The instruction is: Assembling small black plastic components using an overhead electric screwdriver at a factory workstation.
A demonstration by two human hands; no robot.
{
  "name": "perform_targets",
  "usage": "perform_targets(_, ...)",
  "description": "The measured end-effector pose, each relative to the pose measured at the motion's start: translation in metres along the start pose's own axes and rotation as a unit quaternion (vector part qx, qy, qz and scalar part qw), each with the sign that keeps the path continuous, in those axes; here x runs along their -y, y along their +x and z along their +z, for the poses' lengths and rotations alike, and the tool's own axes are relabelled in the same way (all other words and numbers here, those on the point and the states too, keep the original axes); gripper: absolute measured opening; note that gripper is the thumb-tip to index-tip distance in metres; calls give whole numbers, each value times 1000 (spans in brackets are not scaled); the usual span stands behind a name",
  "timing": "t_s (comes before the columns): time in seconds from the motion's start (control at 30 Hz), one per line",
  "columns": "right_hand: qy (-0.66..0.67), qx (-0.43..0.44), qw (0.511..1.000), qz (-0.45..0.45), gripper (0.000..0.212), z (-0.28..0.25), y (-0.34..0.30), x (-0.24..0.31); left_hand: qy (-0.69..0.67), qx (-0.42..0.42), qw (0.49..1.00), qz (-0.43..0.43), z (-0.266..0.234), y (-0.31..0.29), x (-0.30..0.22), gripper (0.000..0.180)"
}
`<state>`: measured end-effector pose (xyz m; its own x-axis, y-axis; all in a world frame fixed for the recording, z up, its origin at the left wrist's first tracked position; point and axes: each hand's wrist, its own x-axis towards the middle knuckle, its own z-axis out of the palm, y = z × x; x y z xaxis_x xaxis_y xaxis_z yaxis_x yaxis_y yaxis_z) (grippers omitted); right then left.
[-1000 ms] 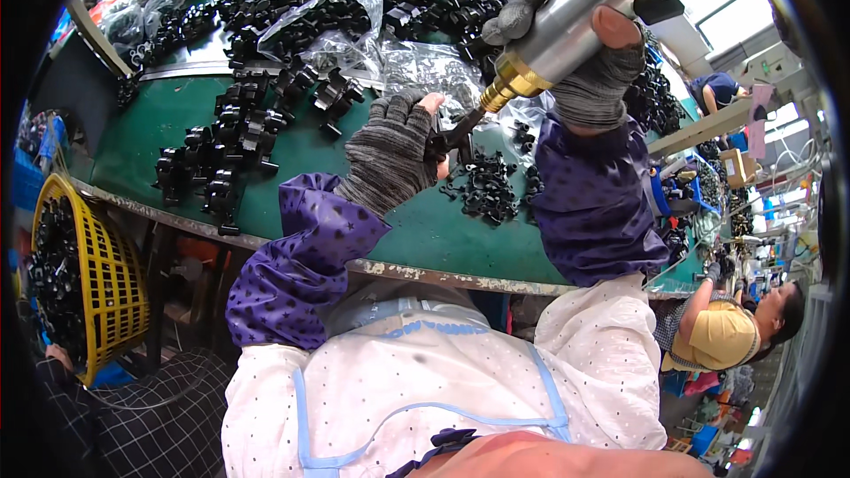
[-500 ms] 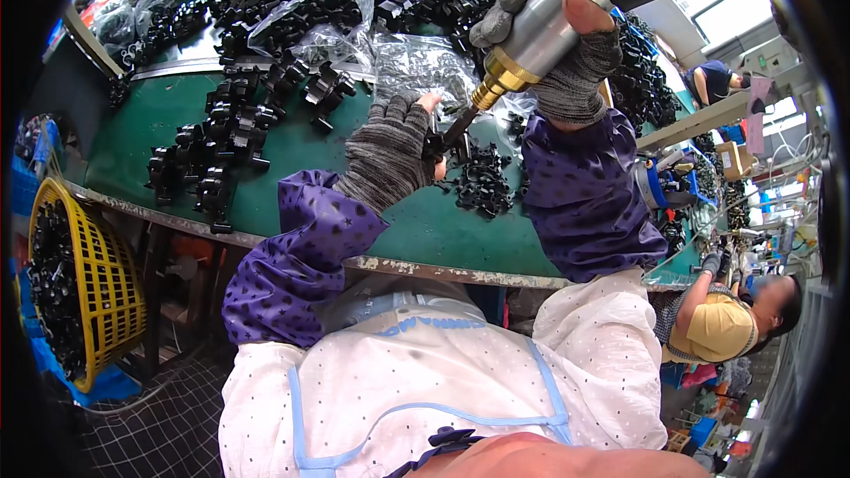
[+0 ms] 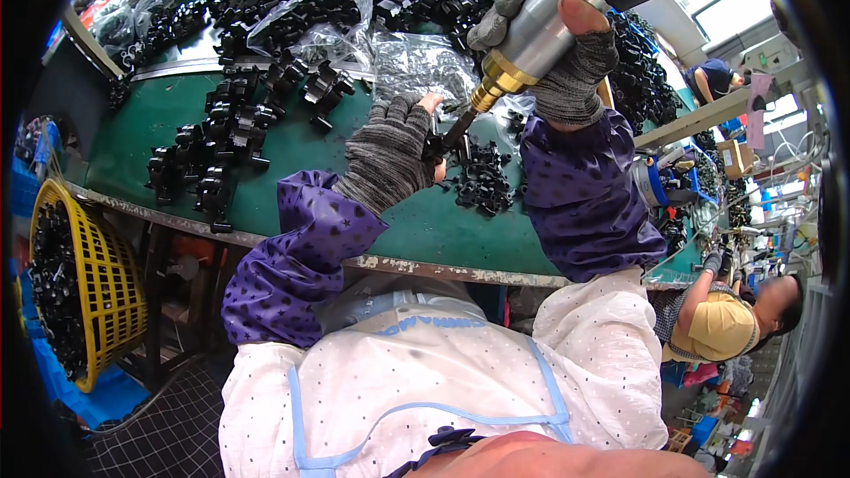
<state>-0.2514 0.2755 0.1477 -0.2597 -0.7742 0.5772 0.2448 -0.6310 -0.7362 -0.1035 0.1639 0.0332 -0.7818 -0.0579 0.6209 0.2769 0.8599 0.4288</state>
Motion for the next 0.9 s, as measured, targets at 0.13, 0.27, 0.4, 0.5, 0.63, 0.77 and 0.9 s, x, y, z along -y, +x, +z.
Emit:
perform_targets(0.13,3,1,1000,-14,66,-3,-2,-2,9,32,999,-31,-4,1,-5,75)
perform_targets(0.27,-17,-46,999,-16,65,17,-4,-1,22,38,998,-43,-6,0,-5,75)
perform_targets(0.4,51,-44,998,-9,64,13,-3,-2,15,45,998,-41,-5,-1,-5,73)
perform_targets(0.5,1,-66,998,-9,64,21,-3,1,25,38,998,-40,-2,-1,-4,71)
perform_targets(0.63,9,9,999,-40,65,14,11,9,-48,62,997,-1,2,-10,-5,70)
perform_targets(0.77,72,-22,996,-55,69,49,12,19,-56,104,992,-50,11,-52,13,69)
perform_targets(0.9,922,-88,209,314,33,-14,-66,-25,-2,140,983,-114,-3,-78,15,70)
